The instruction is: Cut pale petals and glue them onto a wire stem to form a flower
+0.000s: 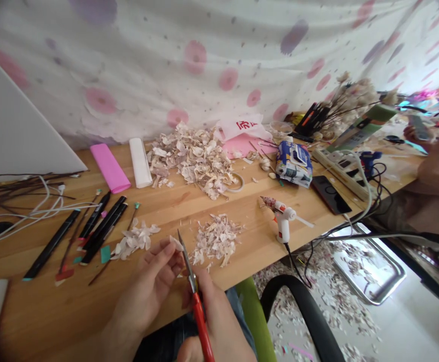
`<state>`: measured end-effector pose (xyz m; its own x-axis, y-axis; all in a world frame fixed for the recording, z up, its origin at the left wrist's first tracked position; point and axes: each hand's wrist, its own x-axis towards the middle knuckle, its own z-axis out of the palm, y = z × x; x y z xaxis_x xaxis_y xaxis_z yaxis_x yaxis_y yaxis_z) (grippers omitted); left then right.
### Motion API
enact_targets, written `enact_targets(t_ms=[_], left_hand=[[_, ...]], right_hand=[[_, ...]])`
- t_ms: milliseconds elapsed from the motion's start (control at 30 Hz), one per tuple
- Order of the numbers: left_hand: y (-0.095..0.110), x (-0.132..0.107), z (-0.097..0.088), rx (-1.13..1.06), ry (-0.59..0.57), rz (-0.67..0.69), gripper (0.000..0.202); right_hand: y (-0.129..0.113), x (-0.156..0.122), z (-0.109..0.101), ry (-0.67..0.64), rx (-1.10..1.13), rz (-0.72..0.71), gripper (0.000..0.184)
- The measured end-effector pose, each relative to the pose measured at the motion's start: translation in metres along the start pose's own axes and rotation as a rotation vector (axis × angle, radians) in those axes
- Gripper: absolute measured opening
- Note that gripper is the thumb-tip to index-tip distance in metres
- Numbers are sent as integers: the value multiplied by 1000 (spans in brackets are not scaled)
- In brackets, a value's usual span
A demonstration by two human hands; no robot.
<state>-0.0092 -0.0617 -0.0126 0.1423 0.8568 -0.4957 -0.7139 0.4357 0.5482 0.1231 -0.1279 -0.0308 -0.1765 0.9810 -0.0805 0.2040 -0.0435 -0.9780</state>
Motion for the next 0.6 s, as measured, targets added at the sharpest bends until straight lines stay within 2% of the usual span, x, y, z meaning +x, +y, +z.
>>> enact_targets(t_ms=[200, 400, 600], left_hand=[[-3, 0, -1, -17, 17, 17, 32], [-3, 2, 0, -7, 20, 26, 32], [-4, 1, -2, -13, 21, 19, 30]], right_hand=[[7, 13, -1, -50, 119, -73, 114], [-1, 10, 0, 67, 19, -37, 114], [15, 10, 2, 22, 39, 87, 102]])
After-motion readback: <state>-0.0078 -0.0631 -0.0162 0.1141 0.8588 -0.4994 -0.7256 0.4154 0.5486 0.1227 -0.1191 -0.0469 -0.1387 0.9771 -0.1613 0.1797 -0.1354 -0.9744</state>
